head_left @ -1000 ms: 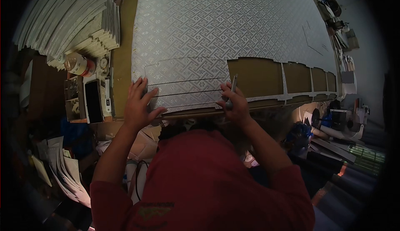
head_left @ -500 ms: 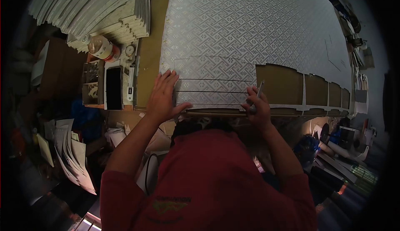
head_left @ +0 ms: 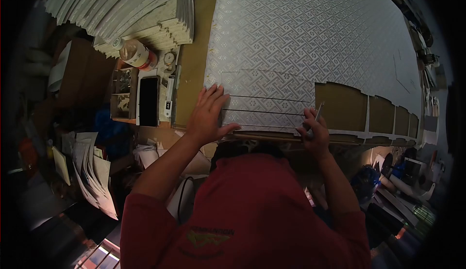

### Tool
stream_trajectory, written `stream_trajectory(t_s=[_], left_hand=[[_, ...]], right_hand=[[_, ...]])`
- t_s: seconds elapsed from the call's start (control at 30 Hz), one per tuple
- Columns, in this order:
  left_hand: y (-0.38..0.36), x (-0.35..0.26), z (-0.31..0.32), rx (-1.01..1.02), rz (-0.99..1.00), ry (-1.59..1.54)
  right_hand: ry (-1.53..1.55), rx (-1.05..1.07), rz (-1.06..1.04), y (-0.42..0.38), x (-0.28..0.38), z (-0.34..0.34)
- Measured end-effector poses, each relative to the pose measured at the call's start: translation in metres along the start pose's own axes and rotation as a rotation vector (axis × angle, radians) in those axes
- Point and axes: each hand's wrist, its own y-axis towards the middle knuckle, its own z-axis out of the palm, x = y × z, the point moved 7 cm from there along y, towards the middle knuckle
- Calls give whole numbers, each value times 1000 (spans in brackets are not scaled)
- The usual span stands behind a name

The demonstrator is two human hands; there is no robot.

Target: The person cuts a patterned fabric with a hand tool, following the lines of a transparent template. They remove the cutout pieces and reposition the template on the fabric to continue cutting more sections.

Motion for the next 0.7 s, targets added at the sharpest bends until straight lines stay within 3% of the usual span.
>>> stream_trajectory(t_s=[0.7], left_hand=[[-1,-1,-2,-45,75,-18]], right_hand=[[28,-5,3,0,-2,0]])
